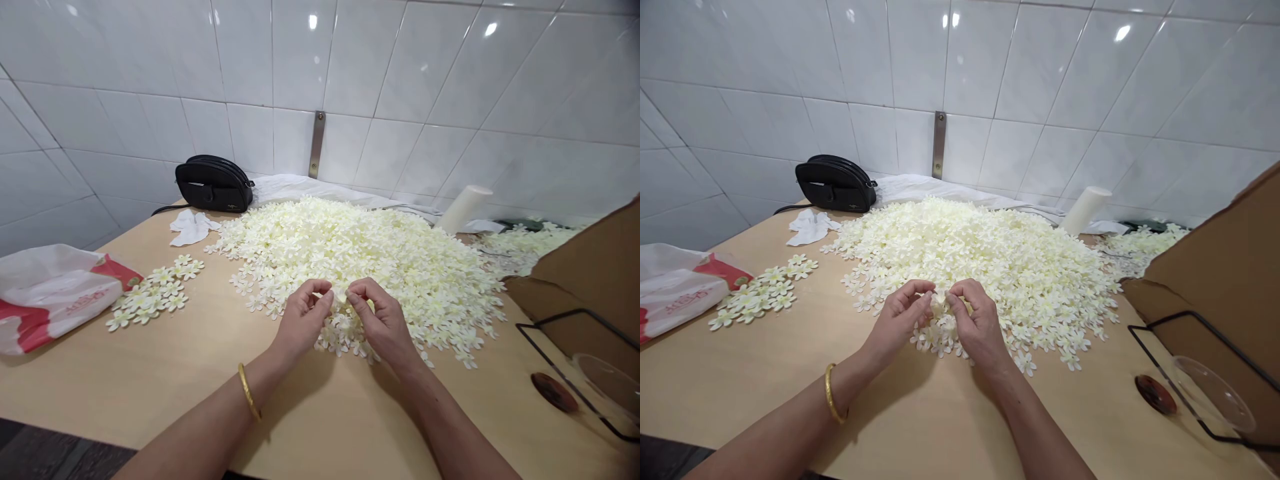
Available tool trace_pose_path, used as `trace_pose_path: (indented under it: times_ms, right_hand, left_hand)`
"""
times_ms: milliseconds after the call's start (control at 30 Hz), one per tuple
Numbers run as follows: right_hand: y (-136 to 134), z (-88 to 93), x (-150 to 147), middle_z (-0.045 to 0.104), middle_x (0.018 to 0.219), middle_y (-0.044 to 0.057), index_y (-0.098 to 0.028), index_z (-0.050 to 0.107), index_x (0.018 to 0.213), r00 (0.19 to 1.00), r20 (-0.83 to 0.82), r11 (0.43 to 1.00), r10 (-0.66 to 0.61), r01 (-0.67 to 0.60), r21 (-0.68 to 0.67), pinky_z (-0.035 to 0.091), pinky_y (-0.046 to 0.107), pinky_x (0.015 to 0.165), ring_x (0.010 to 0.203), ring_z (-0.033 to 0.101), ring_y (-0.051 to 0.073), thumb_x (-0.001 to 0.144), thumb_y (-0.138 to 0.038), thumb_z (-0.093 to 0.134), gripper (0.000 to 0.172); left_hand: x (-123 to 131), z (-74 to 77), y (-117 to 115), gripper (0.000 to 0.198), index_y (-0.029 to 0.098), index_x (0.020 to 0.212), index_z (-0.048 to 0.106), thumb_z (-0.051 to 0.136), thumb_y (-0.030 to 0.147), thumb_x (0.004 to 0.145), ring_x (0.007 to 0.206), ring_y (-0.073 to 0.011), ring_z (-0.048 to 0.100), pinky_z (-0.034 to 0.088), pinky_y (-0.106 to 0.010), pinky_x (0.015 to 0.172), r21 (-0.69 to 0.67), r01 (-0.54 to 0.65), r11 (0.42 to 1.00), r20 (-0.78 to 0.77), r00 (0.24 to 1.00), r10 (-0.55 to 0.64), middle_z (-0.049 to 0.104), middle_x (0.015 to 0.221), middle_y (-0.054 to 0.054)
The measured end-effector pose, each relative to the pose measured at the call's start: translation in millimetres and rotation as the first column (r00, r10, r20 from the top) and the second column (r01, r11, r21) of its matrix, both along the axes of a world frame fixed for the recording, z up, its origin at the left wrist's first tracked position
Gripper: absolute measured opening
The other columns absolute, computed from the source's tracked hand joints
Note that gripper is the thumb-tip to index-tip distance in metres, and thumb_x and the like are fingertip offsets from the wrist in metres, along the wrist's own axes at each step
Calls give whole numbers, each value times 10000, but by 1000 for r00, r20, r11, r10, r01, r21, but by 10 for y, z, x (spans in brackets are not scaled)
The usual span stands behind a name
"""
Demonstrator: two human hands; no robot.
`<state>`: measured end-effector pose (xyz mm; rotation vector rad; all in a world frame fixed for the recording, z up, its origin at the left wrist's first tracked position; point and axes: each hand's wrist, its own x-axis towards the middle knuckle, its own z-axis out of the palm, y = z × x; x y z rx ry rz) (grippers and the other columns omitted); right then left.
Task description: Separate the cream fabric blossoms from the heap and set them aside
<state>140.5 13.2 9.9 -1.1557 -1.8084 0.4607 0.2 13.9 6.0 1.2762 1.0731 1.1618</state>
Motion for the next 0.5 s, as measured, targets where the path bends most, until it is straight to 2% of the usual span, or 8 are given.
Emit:
trace_pose_path:
  times_ms: [100,200,367,500]
  right_hand:
    - [-6,-26,-6,470,681,-1,-185,459,681,999,33,1000,-15,16,-18,360,260,628,672,451,131,831,-238,398,170]
    - [-11,-53,-26,454,648,-5,-185,449,672,994,85,997,-74,73,21,343,260,602,644,432,131,833,-242,391,181]
    - [1,-92,-37,455,634,1,-185,441,658,979,157,984,-132,110,141,331,272,604,642,416,140,825,-228,395,179]
    - [32,-113,2,487,675,18,-184,473,683,977,104,970,-185,165,176,350,289,642,683,442,152,827,-236,394,173]
  left_hand:
    - [-12,34,2,212,146,759,551,545,351,704,496,-72,415,348,-200,497,-38,122,992,98,988,-118,479,566,26]
    - [-14,42,-2,234,130,656,535,557,359,700,494,-61,404,341,-199,502,-22,175,984,149,974,-170,479,565,20]
    - [-7,-1,16,183,133,648,514,588,297,682,473,-56,404,326,-191,479,-33,132,991,137,983,-126,465,527,34]
    - [-25,-50,65,159,140,642,476,556,263,703,453,-59,427,329,-192,459,-87,81,993,212,975,-61,502,542,21]
